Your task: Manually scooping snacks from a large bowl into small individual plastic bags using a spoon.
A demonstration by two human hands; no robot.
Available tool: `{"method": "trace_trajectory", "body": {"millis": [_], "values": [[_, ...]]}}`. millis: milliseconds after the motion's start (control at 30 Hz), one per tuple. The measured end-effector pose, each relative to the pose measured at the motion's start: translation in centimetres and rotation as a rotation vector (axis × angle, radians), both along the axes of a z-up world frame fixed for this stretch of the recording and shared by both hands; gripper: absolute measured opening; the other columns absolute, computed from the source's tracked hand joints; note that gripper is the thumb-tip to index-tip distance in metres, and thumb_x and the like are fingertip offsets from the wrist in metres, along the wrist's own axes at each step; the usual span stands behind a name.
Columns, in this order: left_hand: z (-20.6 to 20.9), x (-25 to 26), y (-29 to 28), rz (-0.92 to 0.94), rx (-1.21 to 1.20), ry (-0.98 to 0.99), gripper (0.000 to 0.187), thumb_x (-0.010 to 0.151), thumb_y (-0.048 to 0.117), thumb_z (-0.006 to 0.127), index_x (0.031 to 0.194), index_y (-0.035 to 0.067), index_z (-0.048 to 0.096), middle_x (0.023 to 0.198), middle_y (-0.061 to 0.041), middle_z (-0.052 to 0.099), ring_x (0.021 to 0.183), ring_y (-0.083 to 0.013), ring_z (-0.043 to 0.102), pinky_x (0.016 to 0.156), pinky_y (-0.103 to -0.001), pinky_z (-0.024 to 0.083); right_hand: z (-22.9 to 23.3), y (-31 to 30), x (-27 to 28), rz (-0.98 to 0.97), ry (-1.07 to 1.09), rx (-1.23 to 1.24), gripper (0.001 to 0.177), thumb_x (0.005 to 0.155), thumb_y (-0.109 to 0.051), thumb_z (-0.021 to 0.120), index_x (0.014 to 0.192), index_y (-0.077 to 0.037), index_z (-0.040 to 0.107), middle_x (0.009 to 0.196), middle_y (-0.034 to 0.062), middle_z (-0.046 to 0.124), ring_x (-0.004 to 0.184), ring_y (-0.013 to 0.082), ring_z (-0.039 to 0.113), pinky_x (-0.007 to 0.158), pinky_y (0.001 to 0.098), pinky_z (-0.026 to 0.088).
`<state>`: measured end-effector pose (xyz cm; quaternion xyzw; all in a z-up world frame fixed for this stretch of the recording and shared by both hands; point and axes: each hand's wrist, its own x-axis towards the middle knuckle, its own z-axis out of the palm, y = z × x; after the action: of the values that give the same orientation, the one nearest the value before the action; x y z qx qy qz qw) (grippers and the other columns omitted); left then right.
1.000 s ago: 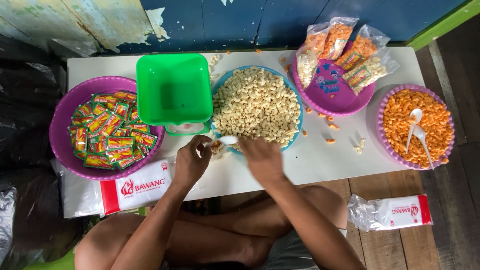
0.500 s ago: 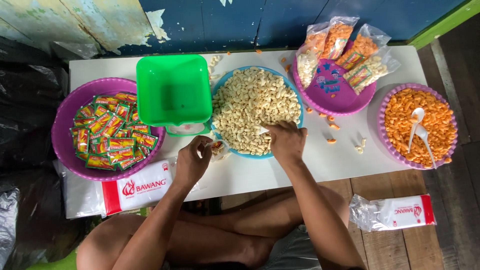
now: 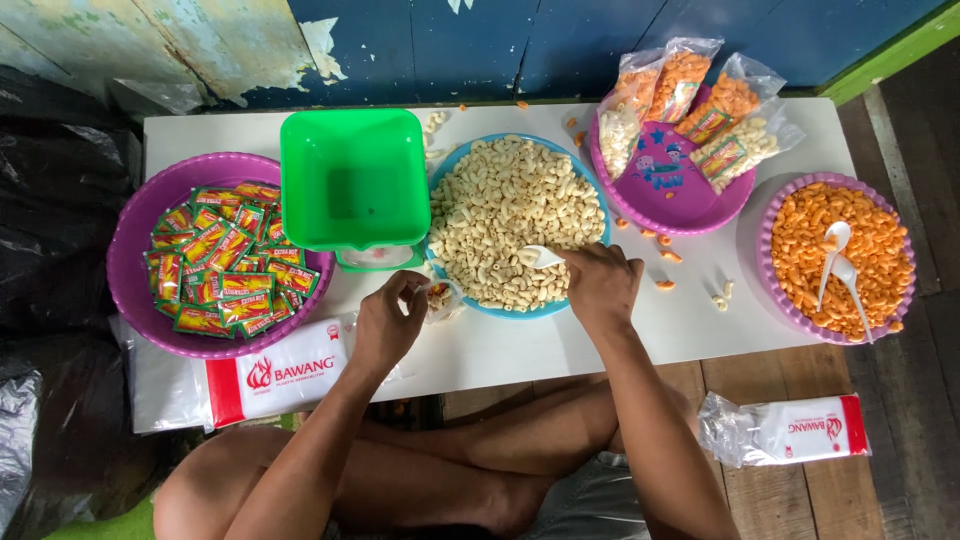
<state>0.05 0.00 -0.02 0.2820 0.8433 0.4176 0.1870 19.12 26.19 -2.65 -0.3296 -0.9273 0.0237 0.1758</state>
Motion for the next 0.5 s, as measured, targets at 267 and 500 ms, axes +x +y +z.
{"method": "trace_trajectory", "body": {"millis": [267,500], "values": [[-1.7,-0.4,0.2,-0.007,0.018,0.115,0.015,0.085,0.016,0.069,0.098,0.021,0.072,0.068,-0.004,0.068,0.081,-0.0253,0.072,0.08,-0.043,0.057,4.4,-3.3,-1.4,0.105,0.084,0.017,0.025,0.084,-0.019,0.078,0.09,-0.043,0.077,0.077,-0.0145,0.066,0.076,0.0168,0.066,0.073,0.0393,0.047],[-2.2,-0.6,0.1,-0.018,0.011,0.158,0.016,0.085,0.021,0.066,0.099,0.025,0.071,0.066,0.0,0.067,0.085,-0.022,0.072,0.082,-0.043,0.056,3.8,-11.3,-5.3,0.44,0.143,0.392,0.031,0.085,-0.006,0.063,0.106,-0.027,0.073,0.095,-0.0014,0.065,0.084,0.0203,0.06,0.071,0.0369,0.039]]}}
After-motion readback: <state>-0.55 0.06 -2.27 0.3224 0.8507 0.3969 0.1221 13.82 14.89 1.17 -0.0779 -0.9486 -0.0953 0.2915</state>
